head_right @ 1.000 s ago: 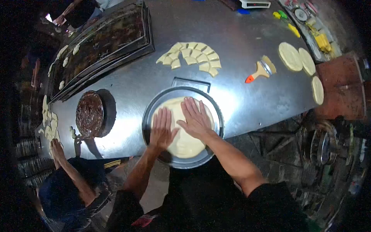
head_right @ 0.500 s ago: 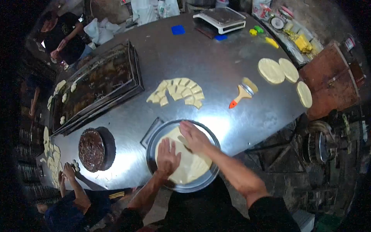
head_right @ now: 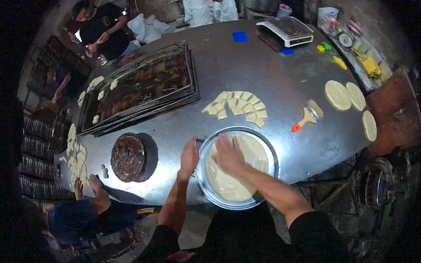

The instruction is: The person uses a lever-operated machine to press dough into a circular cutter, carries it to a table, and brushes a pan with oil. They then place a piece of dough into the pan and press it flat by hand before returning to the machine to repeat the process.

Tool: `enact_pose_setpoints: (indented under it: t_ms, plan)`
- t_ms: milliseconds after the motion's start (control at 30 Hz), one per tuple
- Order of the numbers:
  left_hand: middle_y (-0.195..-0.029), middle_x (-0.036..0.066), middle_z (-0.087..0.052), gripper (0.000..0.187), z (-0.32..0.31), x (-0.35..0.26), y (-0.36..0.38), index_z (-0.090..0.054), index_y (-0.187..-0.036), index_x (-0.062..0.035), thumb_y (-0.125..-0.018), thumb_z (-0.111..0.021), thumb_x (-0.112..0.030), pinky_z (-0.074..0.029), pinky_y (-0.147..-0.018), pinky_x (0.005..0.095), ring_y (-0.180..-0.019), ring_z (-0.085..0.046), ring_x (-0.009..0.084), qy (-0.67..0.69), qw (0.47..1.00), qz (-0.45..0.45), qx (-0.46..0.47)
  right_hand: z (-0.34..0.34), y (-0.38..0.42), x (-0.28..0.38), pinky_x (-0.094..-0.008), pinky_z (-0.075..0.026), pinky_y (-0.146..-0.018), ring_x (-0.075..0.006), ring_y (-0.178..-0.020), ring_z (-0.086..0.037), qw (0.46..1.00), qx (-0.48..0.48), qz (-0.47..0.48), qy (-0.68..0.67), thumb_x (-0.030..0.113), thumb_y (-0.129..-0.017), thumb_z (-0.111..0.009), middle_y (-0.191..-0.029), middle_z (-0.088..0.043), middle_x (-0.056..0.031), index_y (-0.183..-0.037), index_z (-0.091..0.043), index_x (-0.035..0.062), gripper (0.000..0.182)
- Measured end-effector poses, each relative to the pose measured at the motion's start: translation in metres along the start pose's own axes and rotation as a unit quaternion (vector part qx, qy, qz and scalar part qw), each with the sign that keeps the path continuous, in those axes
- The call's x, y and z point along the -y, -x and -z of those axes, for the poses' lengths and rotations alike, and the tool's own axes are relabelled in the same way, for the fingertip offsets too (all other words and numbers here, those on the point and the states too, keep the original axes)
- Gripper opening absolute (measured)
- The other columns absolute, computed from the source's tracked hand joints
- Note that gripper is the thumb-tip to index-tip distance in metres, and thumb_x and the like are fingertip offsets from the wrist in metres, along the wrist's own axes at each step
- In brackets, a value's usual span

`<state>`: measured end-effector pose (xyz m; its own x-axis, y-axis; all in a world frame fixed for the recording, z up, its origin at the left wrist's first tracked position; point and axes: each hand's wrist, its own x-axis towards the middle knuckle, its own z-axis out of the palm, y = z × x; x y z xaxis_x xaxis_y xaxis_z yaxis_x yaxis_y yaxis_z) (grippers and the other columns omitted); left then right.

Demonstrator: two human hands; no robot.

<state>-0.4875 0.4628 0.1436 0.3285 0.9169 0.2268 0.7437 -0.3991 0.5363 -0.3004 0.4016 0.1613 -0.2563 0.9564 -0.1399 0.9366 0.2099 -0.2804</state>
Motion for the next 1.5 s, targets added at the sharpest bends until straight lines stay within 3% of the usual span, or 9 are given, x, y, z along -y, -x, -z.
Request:
enact_pose_setpoints:
  t_ms: [100, 167, 367, 433, 633, 767, 967, 1100, 1500]
  plan:
    - [-0.115, 0.019, -0.058, 0.031, 0.030, -0.006, 0.010, -0.058, -0.111, -0.0001, -0.088, -0.059, -0.021, -0.042, -0.095, 0.0420, -0.108, -0.054, 0.0379, 0.038, 0.976, 0.145, 0.156, -0.022, 0.031, 0.043, -0.0558, -0.011, -0.112, -0.0308, -0.143, -0.017, 0.996, -0.032, 0.078, -0.004, 0.047, -0.094, -0.040, -0.150, -0.027, -0.0179, -0.141, -0.034, -0.0010, 0.068]
    - [-0.115, 0.019, -0.059, 0.031, 0.022, -0.001, 0.018, -0.058, -0.113, -0.0017, -0.088, -0.058, -0.019, -0.036, -0.099, 0.0467, -0.109, -0.054, 0.0374, 0.041, 0.999, 0.000, 0.026, -0.011, 0.038, 0.050, -0.0546, -0.011, -0.113, -0.0290, -0.143, -0.016, 0.978, 0.094, 0.150, -0.115, 0.046, -0.094, -0.040, -0.150, -0.027, -0.0185, -0.142, -0.032, -0.0011, 0.067]
    - [-0.129, 0.016, -0.055, 0.038, -0.016, 0.031, 0.047, -0.046, -0.131, -0.0024, -0.094, -0.046, -0.011, -0.021, -0.111, 0.0507, -0.126, -0.048, 0.0297, 0.134, 0.980, -0.047, 0.137, -0.034, 0.018, 0.053, -0.0517, -0.011, -0.115, -0.0280, -0.143, -0.018, 0.976, 0.123, 0.143, -0.109, 0.043, -0.095, -0.041, -0.150, -0.027, -0.0180, -0.142, -0.031, -0.0017, 0.065]
    - [-0.130, 0.016, -0.054, 0.039, -0.002, 0.020, 0.041, -0.045, -0.132, -0.0023, -0.094, -0.045, -0.009, -0.020, -0.112, 0.0515, -0.126, -0.048, 0.0288, 0.146, 0.983, -0.001, 0.115, -0.017, 0.026, 0.022, -0.0502, -0.012, -0.115, -0.0295, -0.142, -0.019, 0.997, -0.027, 0.006, -0.071, 0.042, -0.095, -0.043, -0.150, -0.027, -0.0181, -0.141, -0.031, -0.0029, 0.066]
    - [-0.140, 0.021, -0.044, 0.044, 0.001, -0.028, 0.043, -0.039, -0.135, 0.0069, -0.095, -0.042, -0.012, -0.017, -0.114, 0.0486, -0.131, -0.040, 0.0323, -0.216, 0.973, -0.077, -0.029, 0.008, 0.016, -0.020, -0.0485, -0.011, -0.115, -0.0318, -0.142, -0.019, 0.971, 0.059, 0.063, -0.221, 0.041, -0.094, -0.044, -0.151, -0.025, -0.0194, -0.142, -0.031, -0.0020, 0.066]
    - [-0.147, 0.020, -0.031, 0.059, -0.041, -0.055, 0.032, -0.035, -0.139, 0.0063, -0.094, -0.047, -0.031, -0.019, -0.115, 0.0423, -0.139, -0.026, 0.0312, -0.031, 0.972, -0.166, 0.161, -0.002, 0.033, -0.038, -0.0468, -0.007, -0.116, -0.0307, -0.143, -0.017, 0.996, -0.012, 0.064, 0.068, 0.037, -0.092, -0.049, -0.152, -0.024, -0.0180, -0.144, -0.028, 0.0004, 0.067]
    - [-0.145, 0.022, -0.036, 0.063, -0.029, -0.065, 0.048, -0.037, -0.138, 0.0051, -0.092, -0.052, -0.035, -0.020, -0.114, 0.0472, -0.138, -0.029, 0.0337, -0.107, 0.979, -0.127, 0.118, 0.012, 0.016, -0.062, -0.0476, -0.008, -0.116, -0.0300, -0.143, -0.017, 0.988, -0.009, 0.150, -0.013, 0.035, -0.095, -0.044, -0.152, -0.026, -0.0154, -0.144, -0.030, 0.0027, 0.060]
    - [-0.145, 0.021, -0.037, 0.063, -0.019, -0.075, 0.035, -0.038, -0.138, 0.0037, -0.090, -0.054, -0.034, -0.022, -0.113, 0.0487, -0.136, -0.033, 0.0323, -0.180, 0.965, -0.127, 0.139, 0.023, 0.034, -0.037, -0.0482, -0.009, -0.116, -0.0310, -0.143, -0.017, 0.976, -0.093, -0.073, -0.183, 0.040, -0.097, -0.038, -0.150, -0.028, -0.0196, -0.139, -0.036, -0.0041, 0.061]
    - [-0.143, 0.024, -0.037, 0.063, -0.032, -0.076, 0.026, -0.036, -0.138, 0.0067, -0.089, -0.054, -0.030, -0.023, -0.112, 0.0485, -0.135, -0.034, 0.0354, -0.154, 0.962, -0.205, 0.099, -0.028, 0.066, -0.030, -0.0555, -0.007, -0.113, -0.0383, -0.142, -0.012, 0.978, -0.116, -0.172, 0.005, 0.041, -0.095, -0.043, -0.151, -0.018, -0.0257, -0.143, -0.025, -0.0062, 0.070]
